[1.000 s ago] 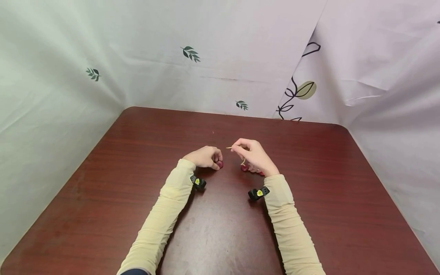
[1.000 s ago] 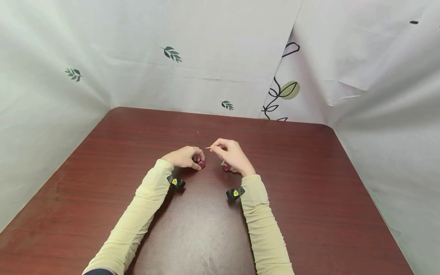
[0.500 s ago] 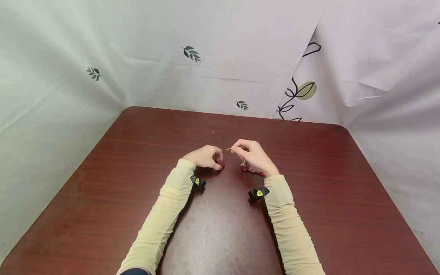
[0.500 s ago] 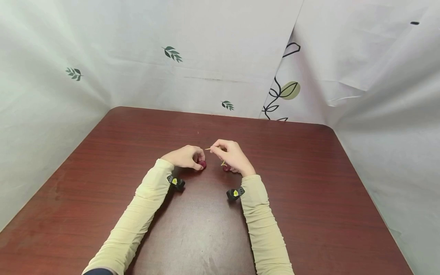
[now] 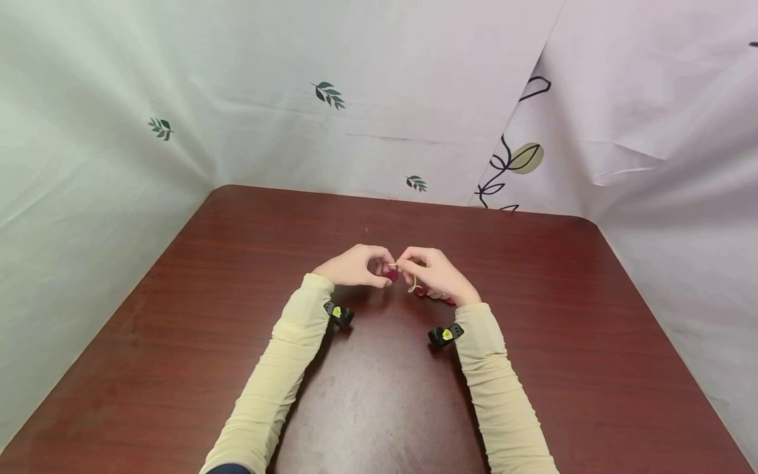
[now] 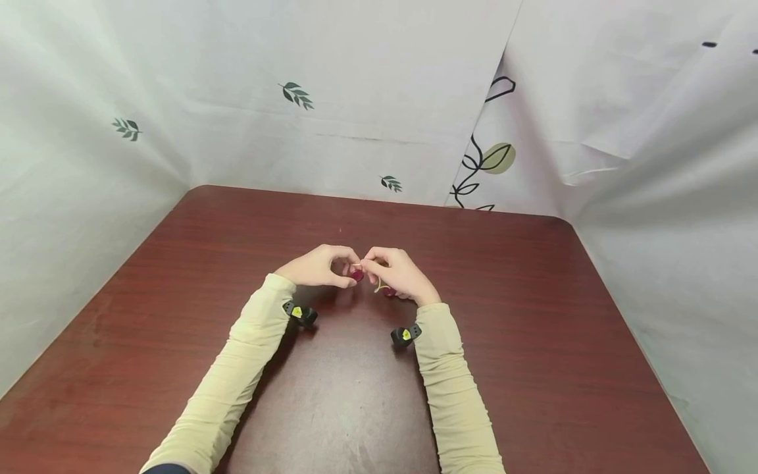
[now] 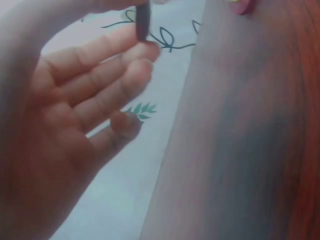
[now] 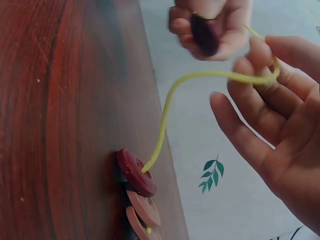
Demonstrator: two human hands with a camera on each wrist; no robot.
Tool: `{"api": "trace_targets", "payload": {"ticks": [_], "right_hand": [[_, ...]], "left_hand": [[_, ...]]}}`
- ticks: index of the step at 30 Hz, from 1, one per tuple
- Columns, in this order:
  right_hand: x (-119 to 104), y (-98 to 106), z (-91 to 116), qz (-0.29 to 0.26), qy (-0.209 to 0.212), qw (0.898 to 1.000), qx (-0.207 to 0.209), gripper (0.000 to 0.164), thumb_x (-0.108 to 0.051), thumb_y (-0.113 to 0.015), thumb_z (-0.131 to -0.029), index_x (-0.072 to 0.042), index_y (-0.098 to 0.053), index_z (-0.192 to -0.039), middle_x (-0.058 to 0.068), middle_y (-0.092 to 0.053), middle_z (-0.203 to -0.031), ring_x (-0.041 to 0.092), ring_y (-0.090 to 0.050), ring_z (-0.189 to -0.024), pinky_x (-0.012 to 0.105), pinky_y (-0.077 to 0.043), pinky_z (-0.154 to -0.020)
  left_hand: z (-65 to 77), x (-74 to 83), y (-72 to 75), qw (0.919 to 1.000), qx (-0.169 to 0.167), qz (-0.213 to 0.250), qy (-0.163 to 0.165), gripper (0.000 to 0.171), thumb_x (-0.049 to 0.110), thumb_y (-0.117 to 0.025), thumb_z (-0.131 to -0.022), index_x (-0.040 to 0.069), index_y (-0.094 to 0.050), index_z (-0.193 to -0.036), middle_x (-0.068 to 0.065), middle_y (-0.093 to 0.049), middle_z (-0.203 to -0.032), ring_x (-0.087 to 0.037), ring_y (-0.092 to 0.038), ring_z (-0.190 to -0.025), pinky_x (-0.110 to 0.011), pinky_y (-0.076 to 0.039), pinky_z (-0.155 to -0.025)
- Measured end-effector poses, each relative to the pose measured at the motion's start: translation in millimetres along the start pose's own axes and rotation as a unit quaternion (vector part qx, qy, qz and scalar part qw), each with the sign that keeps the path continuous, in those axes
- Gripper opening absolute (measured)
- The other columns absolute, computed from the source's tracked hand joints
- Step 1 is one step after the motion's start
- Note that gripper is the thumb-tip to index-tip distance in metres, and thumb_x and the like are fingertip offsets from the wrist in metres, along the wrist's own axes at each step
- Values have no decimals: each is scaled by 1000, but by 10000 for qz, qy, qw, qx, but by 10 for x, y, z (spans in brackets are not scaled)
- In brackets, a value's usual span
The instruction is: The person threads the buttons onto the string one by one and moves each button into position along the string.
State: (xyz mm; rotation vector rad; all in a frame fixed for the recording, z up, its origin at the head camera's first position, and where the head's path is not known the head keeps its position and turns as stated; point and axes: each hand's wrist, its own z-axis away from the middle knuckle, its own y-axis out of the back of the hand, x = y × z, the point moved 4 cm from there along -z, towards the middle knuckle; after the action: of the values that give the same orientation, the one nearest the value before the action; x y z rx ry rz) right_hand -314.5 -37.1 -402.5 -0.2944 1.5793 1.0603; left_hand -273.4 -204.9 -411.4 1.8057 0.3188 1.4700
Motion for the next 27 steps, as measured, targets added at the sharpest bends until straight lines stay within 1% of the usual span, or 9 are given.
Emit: {"api": "trace_targets", "payload": {"ticks": [6,11,14,16,18,20,23,25,27], "right_hand": [[9,-19,7,-61,-24,10000,-73,23,-34,-56,-98,-14,-63,-89,15,-62,-78,15,-33,-43,24,-26,-34],[5,-1,15,-223,32,9997,-27,24,-35,-55,-98,-14,-64,-91,20,-64,-85,16,-32,-41,25,-27,-34],[-5,13,13,-323,124,9994,14,25,-34,-55,-98,-11,-64,-92,20,-64,-85,17,-31,-41,26,-27,-34],[-8,20,5,-304,236,9992,58,24,-32,-55,-99,-11,-64,-93,16,-65,-84,19,-34,-43,26,-28,-36],[-10,25,-2,-266,345,9990,103,23,-30,-54,-99,-11,-64,-93,12,-65,-84,27,-37,-48,27,-29,-37],[-13,26,-10,-203,467,9986,131,22,-28,-54,-100,-10,-65,-93,9,-66,-83,36,-44,-57,27,-33,-41],[-17,28,-14,-148,579,9981,178,23,-27,-53,-100,-8,-65,-94,8,-66,-83,47,-48,-69,28,-37,-46],[-23,30,-16,-85,640,9977,214,25,-25,-53,-100,-4,-65,-95,9,-66,-82,46,-52,-75,30,-41,-51],[-25,32,-15,-68,632,9977,254,25,-24,-53,-100,-2,-64,-96,11,-65,-82,41,-54,-73,33,-42,-52]], "left_hand": [[13,43,28,9996,154,161,-198,23,19,-73,-80,14,-65,-100,0,-63,-86,-14,-58,-79,-28,-49,-71],[24,58,46,9994,222,216,-184,23,18,-72,-80,15,-65,-101,1,-64,-85,-13,-58,-79,-26,-49,-70],[23,74,55,9991,259,272,-188,24,17,-72,-80,15,-65,-103,0,-64,-84,-13,-59,-79,-26,-48,-70],[22,84,58,9990,281,288,-202,25,17,-72,-80,15,-65,-104,0,-65,-84,-13,-59,-78,-27,-48,-71],[20,91,60,9989,305,292,-222,25,16,-72,-80,15,-65,-105,0,-65,-84,-14,-60,-79,-29,-49,-71],[21,93,62,9987,332,313,-241,26,16,-71,-81,14,-65,-106,0,-66,-86,-13,-61,-80,-30,-49,-73],[27,100,71,9982,394,361,-266,26,14,-71,-81,14,-65,-106,-1,-68,-89,-13,-62,-83,-30,-51,-76],[36,106,83,9978,461,392,-286,26,13,-71,-81,13,-64,-106,-1,-68,-92,-12,-63,-85,-30,-52,-78],[42,113,95,9973,537,399,-301,26,12,-70,-81,13,-64,-107,-1,-68,-93,-12,-63,-87,-31,-53,-78]]}}
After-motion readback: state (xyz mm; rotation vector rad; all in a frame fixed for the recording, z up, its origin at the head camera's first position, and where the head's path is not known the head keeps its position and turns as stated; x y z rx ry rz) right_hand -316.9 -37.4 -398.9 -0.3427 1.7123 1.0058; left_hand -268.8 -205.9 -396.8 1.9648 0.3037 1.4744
